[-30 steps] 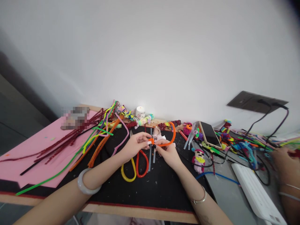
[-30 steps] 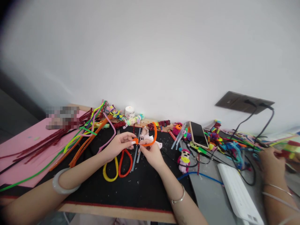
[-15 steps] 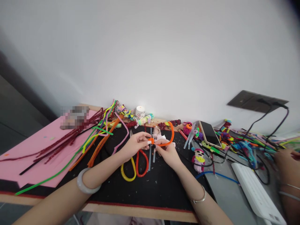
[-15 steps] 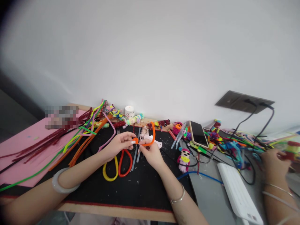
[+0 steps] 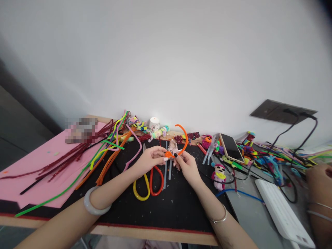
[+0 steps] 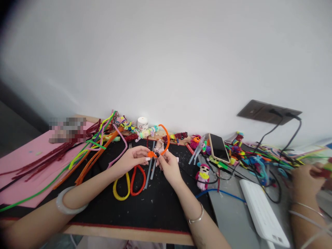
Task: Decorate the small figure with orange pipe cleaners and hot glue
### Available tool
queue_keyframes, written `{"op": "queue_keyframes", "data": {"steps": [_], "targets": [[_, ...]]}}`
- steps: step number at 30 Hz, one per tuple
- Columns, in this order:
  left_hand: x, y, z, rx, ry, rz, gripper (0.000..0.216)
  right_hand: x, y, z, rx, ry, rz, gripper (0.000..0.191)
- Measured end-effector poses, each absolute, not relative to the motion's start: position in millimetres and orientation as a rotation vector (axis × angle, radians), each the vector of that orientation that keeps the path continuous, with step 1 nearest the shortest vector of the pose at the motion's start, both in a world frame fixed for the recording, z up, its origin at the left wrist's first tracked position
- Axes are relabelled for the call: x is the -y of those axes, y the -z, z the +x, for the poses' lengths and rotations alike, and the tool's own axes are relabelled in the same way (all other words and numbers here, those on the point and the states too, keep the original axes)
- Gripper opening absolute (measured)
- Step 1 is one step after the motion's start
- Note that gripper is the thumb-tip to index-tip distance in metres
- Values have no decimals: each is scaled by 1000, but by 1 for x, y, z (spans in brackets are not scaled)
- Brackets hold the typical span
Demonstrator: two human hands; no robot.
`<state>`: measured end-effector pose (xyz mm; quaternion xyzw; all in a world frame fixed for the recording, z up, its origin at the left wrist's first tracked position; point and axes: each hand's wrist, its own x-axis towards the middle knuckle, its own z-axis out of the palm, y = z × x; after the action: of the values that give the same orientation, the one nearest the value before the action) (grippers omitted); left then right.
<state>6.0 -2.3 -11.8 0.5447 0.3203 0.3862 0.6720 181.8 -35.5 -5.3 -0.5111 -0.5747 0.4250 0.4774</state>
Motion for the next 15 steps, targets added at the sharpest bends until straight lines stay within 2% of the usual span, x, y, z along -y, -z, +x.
{"op": "queue_keyframes", "data": {"steps": [15], "targets": [[4, 9, 7, -681, -788, 1309, 20, 37, 6, 182, 1493, -1080, -1250, 26]]}}
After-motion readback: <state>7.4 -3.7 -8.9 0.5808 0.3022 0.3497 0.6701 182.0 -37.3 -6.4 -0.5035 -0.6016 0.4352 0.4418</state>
